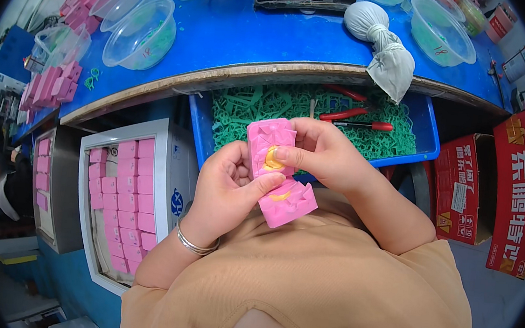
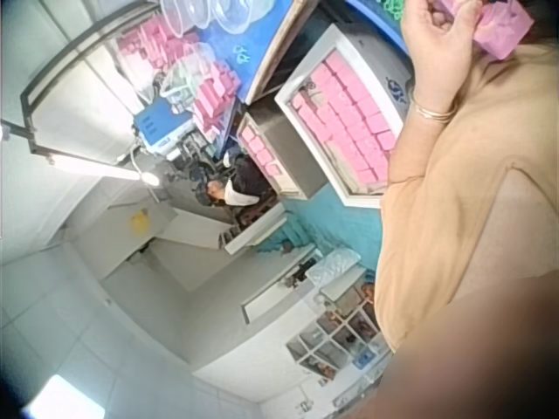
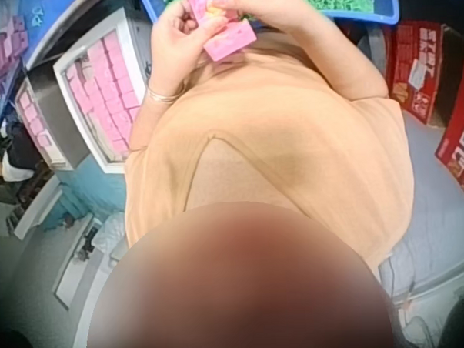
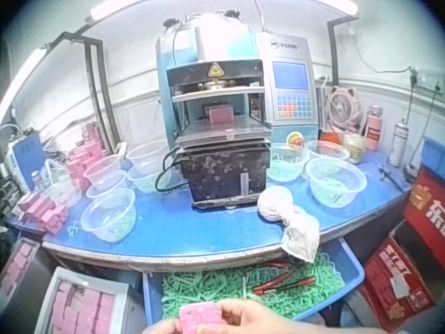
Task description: Assembling small colorful toy figurines using a silicone mold and a small heat press.
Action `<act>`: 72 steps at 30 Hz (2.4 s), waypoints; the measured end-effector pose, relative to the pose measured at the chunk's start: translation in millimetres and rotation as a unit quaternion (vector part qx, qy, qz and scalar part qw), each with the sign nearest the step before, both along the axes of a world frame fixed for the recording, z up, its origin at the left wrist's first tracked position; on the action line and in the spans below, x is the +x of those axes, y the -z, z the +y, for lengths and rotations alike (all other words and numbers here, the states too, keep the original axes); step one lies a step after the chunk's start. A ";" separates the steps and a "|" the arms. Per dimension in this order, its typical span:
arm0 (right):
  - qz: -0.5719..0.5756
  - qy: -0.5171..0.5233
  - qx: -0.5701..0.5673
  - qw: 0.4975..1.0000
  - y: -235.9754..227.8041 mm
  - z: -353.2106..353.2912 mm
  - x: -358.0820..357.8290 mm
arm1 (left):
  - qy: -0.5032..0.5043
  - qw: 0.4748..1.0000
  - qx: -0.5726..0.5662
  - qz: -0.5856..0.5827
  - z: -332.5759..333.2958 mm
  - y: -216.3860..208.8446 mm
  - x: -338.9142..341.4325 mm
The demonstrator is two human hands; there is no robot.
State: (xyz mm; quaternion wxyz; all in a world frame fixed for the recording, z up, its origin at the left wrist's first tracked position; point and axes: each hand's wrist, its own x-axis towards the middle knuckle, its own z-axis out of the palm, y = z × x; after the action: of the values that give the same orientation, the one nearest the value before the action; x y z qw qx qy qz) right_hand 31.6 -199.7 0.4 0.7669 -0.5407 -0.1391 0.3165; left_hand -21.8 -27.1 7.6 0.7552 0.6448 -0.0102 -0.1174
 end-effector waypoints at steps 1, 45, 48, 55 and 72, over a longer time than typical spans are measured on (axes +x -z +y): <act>0.000 0.000 0.000 1.000 0.2 0.0 -0.2 | 0.000 1.000 0.000 0.000 -0.1 -0.1 0.1; -0.347 0.159 -0.076 0.921 6.8 1.7 -4.5 | 0.031 0.969 -0.245 0.024 9.6 -4.7 11.8; -0.343 0.170 -0.094 0.919 2.2 3.2 -7.9 | -0.004 0.993 -0.085 -0.080 3.7 0.3 8.2; -0.366 0.168 -0.115 0.908 6.2 7.0 -10.0 | -0.038 0.991 -0.029 -0.123 5.5 6.7 6.1; -0.473 0.157 -0.107 0.860 3.2 1.2 -3.6 | -0.005 0.987 -0.048 -0.152 6.2 9.6 5.2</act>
State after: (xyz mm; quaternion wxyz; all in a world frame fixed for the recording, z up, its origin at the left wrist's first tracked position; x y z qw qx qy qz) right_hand 28.0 -198.5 -2.7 0.5859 -0.7185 -0.3640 -0.0893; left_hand -16.6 -21.0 -2.0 0.7756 0.6183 -0.1268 -0.0134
